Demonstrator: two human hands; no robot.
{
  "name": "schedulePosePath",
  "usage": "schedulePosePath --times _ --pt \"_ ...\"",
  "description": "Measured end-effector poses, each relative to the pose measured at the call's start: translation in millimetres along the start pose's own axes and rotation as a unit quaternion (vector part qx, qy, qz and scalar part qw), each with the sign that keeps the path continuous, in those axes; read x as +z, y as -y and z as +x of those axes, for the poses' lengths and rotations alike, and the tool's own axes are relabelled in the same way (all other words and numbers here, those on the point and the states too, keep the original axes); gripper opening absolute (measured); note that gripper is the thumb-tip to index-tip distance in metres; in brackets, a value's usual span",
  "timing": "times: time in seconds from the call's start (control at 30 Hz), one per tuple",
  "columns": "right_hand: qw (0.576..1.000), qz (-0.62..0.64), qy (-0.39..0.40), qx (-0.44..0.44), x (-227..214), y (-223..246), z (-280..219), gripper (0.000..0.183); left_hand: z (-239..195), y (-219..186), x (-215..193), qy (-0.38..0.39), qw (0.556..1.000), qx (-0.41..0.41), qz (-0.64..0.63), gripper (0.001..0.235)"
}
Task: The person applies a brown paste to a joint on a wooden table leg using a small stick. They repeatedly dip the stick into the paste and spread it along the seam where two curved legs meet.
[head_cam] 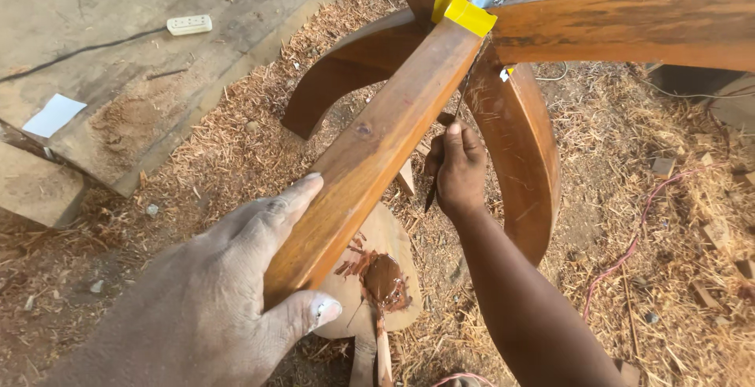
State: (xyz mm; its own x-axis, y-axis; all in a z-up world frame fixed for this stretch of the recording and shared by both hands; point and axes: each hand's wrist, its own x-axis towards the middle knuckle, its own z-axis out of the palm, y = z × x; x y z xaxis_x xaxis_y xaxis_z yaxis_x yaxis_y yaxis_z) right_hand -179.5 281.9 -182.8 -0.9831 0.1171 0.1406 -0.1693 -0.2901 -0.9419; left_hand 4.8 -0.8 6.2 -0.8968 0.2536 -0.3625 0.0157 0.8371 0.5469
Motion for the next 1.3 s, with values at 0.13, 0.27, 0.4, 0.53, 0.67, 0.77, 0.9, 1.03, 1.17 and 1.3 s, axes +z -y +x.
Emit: schedulePosePath --times 0.13,0.27,0.4,0.53,0.67,0.77,0.9,1.03,1.17,1.3 --pt "0.998 0.038 -0.010 0.051 6 15 -6 0.033 0 0 0 -0.006 1.000 0.001 -0.005 0.104" --pt "0.993 0.076 -0.040 0.081 12 22 -2 0.027 5 -4 4 0.001 0.997 -0.064 0.044 0.110" --pt "0.990 0.118 -0.033 0.062 10 11 6 0.025 10 3 6 -0.027 0.997 -0.031 0.072 0.107" --pt "0.999 0.038 -0.012 0.005 -2 -11 19 0.027 13 14 9 -0.078 0.992 0.074 0.059 0.105" --pt "0.997 -0.037 0.031 -0.059 -21 -28 40 0.030 15 21 11 -0.089 0.991 0.086 0.042 0.106" --pt "0.990 -0.093 0.047 -0.097 -32 -35 47 0.033 16 22 11 -0.073 0.994 0.070 0.035 0.108" --pt "0.988 -0.099 0.057 -0.106 -29 -31 43 0.038 14 18 9 -0.058 0.995 0.076 0.036 0.103" --pt "0.998 -0.037 0.049 -0.018 -18 -8 16 0.043 10 10 6 -0.023 0.999 0.025 0.030 0.105" --pt "0.997 -0.071 -0.004 0.039 -3 25 -2 0.043 7 1 2 0.018 0.999 -0.041 0.024 0.108" --pt "0.994 0.026 -0.023 0.107 17 50 -13 0.037 5 -5 -1 0.006 0.999 -0.031 0.029 0.110"
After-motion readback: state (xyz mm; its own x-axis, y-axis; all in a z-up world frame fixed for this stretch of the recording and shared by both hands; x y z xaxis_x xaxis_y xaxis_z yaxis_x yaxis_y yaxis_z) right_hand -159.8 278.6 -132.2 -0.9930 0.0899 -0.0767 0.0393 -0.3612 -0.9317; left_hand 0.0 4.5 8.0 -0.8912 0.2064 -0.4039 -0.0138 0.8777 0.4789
